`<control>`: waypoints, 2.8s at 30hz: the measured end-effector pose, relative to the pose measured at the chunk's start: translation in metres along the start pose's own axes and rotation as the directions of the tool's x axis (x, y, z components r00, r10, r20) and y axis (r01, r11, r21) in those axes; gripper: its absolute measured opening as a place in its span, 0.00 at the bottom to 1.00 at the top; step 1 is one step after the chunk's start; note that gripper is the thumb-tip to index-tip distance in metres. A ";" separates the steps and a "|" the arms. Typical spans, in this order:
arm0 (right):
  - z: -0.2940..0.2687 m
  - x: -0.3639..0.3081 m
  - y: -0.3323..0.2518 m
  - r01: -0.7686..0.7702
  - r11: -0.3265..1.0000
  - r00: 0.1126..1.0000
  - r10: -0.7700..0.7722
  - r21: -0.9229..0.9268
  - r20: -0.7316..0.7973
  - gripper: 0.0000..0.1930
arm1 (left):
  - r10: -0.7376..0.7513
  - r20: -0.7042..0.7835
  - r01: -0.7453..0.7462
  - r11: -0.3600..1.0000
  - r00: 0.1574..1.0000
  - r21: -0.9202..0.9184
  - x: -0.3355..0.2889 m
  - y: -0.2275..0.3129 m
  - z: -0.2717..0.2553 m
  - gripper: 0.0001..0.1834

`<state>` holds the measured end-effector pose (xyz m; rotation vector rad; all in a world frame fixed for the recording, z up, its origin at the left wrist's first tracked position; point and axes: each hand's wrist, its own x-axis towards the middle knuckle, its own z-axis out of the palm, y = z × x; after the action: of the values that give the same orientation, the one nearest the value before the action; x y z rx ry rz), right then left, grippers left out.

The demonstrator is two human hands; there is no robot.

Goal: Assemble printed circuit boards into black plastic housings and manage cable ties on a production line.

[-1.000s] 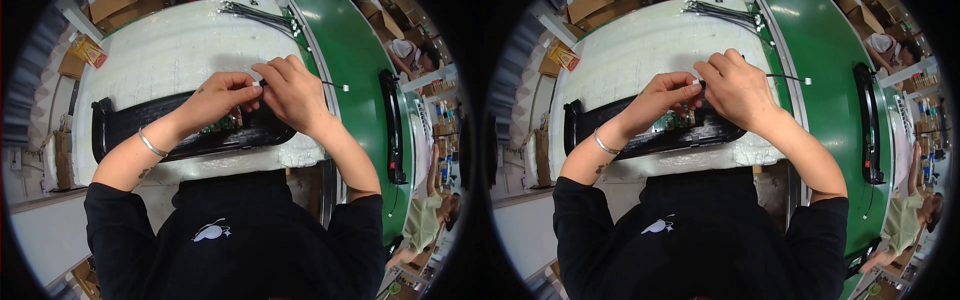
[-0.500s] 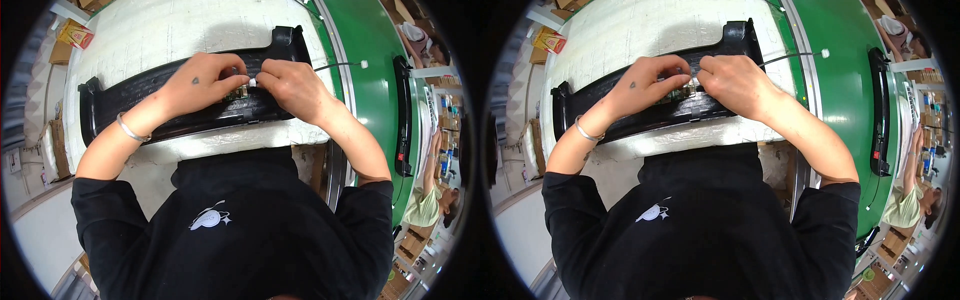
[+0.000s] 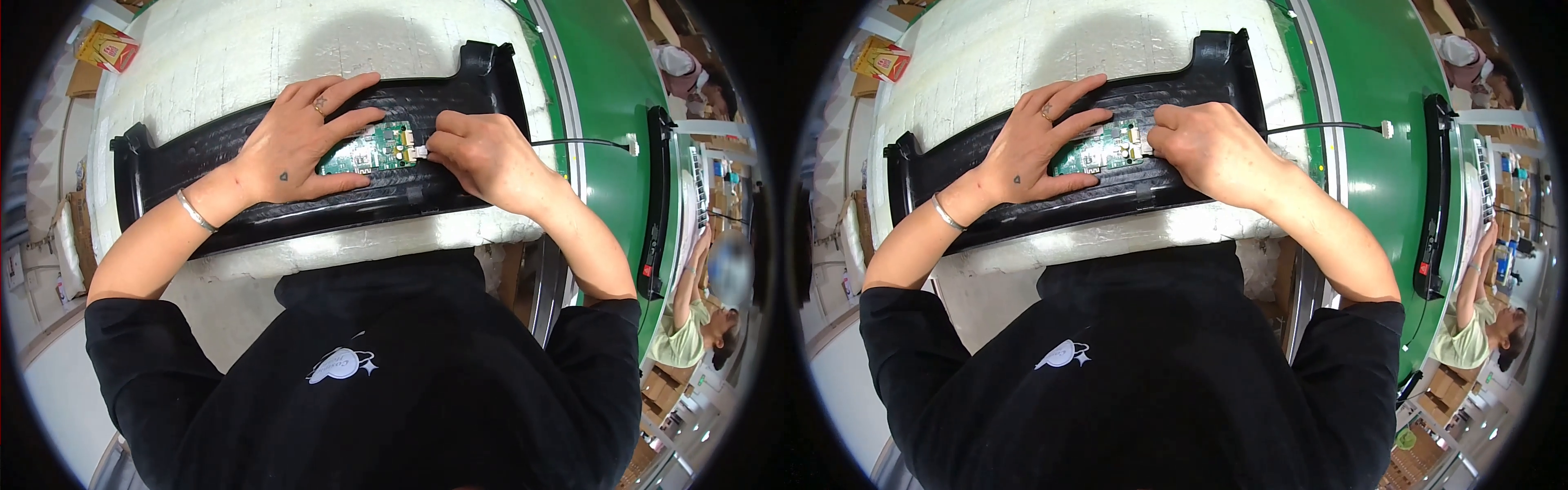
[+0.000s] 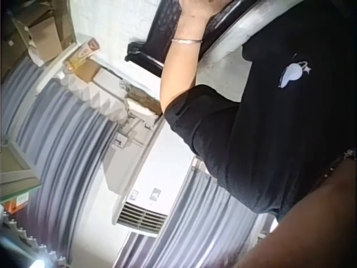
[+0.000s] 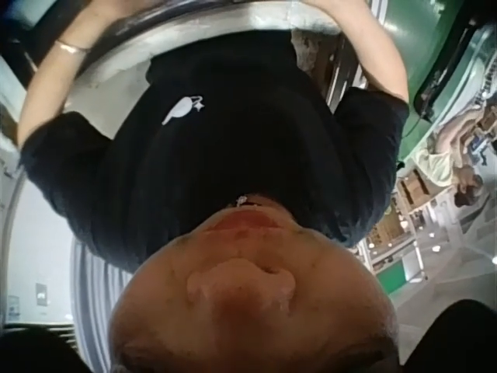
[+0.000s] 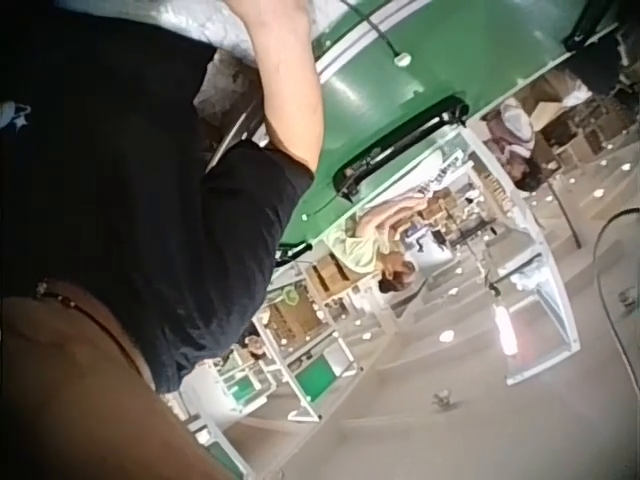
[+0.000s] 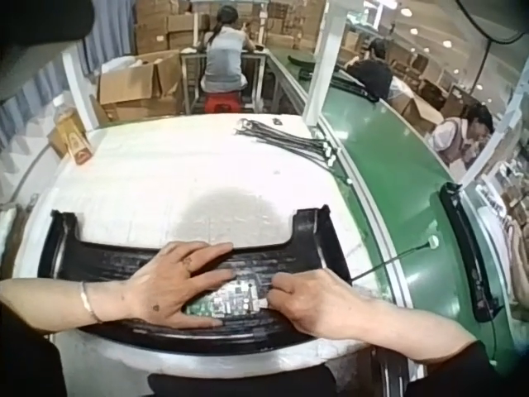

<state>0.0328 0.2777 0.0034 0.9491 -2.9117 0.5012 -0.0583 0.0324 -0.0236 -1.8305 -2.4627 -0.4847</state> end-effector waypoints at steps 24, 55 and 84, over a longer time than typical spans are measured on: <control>-0.008 0.023 0.010 0.132 0.990 0.990 -0.134 0.045 0.047 0.02 | -0.003 0.006 0.004 0.996 1.000 -0.084 0.006 -0.011 -0.011 0.35; -0.091 -0.122 0.231 -0.940 0.323 0.310 0.658 -0.115 -0.687 0.14 | -0.343 -0.112 0.299 0.909 0.933 -0.290 0.032 -0.013 -0.070 0.36; 0.037 0.174 0.222 -0.483 0.875 0.458 0.237 -0.016 -0.857 0.08 | -0.352 -0.279 0.227 0.890 0.894 -0.395 0.078 -0.065 0.025 0.21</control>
<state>-0.2349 0.3365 -0.0731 -0.0519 -2.1322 0.4024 -0.1390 0.0952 -0.0459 -1.2971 -2.5234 -1.2250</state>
